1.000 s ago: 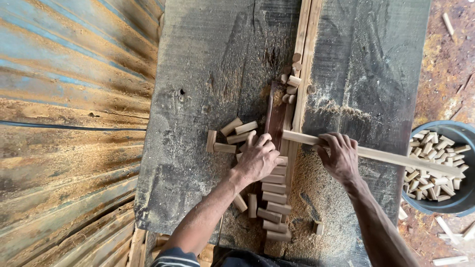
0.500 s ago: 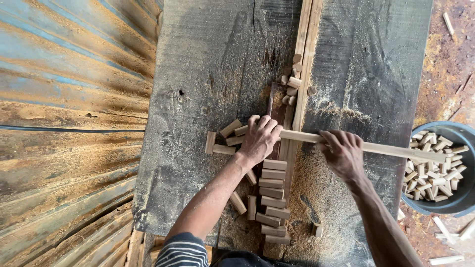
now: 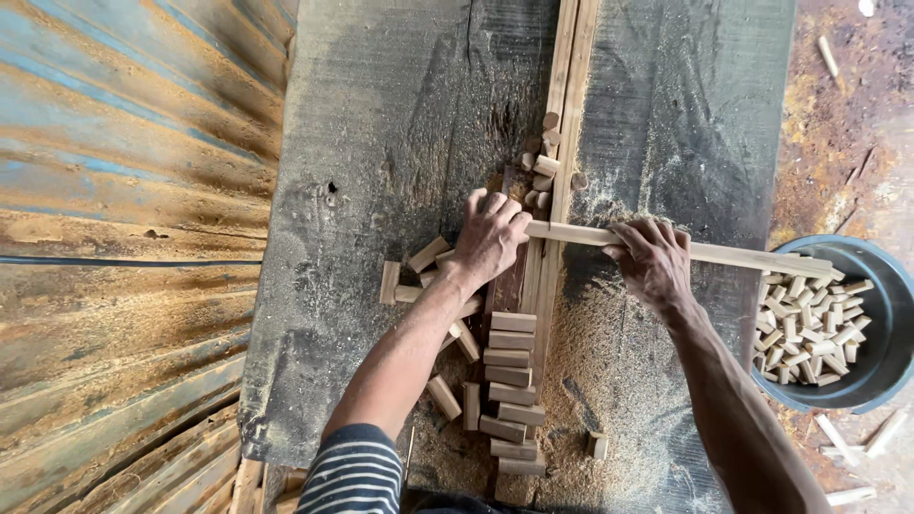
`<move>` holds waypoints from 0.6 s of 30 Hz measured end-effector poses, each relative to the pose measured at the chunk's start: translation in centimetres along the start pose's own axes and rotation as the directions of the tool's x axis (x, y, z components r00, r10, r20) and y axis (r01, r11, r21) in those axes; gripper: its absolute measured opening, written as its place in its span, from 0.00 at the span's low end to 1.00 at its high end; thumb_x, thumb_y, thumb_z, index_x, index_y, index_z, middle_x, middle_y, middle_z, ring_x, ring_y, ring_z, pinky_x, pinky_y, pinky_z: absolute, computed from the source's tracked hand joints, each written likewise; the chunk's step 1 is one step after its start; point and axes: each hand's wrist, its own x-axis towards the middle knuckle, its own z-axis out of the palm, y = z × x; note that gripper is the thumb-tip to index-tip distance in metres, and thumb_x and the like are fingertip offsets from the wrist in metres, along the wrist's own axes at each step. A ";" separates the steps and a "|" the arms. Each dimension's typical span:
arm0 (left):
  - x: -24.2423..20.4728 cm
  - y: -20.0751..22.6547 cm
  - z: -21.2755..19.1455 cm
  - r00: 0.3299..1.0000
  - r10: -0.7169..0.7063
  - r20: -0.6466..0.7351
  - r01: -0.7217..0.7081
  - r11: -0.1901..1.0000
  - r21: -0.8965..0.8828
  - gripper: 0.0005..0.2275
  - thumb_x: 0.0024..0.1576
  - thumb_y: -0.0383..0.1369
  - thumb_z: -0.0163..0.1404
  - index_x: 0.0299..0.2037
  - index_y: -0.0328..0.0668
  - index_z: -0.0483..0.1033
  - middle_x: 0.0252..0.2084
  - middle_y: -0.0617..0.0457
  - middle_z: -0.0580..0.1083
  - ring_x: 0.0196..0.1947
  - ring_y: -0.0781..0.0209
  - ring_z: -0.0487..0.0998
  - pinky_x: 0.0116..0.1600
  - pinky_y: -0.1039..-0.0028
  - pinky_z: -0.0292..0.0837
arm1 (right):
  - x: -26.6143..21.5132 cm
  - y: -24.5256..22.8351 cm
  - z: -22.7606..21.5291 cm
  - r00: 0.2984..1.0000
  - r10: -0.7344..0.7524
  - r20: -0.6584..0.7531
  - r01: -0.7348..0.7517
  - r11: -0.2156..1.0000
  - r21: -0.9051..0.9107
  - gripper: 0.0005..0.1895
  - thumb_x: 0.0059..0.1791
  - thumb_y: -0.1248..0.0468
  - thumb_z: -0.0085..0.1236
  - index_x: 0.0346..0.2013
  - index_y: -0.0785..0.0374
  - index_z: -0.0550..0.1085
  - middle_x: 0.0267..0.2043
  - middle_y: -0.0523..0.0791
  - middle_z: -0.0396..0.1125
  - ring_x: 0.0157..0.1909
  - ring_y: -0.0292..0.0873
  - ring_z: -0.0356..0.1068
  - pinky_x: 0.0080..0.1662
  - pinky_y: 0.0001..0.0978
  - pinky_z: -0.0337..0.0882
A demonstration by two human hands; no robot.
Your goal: The person cuts small wooden blocks from a long strip of wood using a circular saw on a workshop table, then gathers the pieces.
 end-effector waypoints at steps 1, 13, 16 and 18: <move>0.3 0.0 -0.1 1.000 -0.003 -0.006 0.003 1.000 0.017 0.11 0.56 0.39 0.59 0.45 0.49 0.77 0.42 0.54 0.72 0.54 0.56 0.68 0.66 0.48 0.52 | 0.1 0.2 0.1 1.000 0.014 0.006 -0.014 1.000 0.000 0.20 0.52 0.47 0.58 0.58 0.40 0.75 0.48 0.39 0.70 0.54 0.46 0.69 0.57 0.49 0.64; -9.7 6.3 -5.4 0.986 -0.008 0.164 0.030 0.991 -0.131 0.13 0.59 0.46 0.52 0.43 0.49 0.80 0.42 0.52 0.75 0.54 0.53 0.70 0.66 0.40 0.53 | -7.0 -2.3 2.4 1.000 0.001 0.009 -0.002 0.997 0.080 0.20 0.48 0.50 0.62 0.52 0.47 0.73 0.47 0.40 0.70 0.52 0.45 0.70 0.55 0.44 0.65; -10.1 6.6 -6.1 0.992 -0.049 0.118 0.071 0.980 -0.188 0.17 0.62 0.51 0.47 0.39 0.48 0.81 0.42 0.51 0.75 0.53 0.53 0.71 0.65 0.41 0.55 | -5.5 -4.3 2.8 0.998 -0.058 -0.019 0.060 0.994 0.091 0.19 0.49 0.52 0.60 0.54 0.48 0.74 0.48 0.40 0.71 0.52 0.44 0.70 0.54 0.43 0.65; -9.6 6.4 -5.3 0.994 -0.066 0.086 0.083 0.972 -0.219 0.20 0.64 0.51 0.45 0.34 0.46 0.81 0.41 0.50 0.75 0.52 0.52 0.71 0.65 0.41 0.56 | -4.7 -5.0 3.3 0.998 -0.065 -0.027 0.067 0.993 0.095 0.18 0.51 0.52 0.60 0.54 0.48 0.75 0.49 0.41 0.71 0.52 0.45 0.70 0.54 0.43 0.66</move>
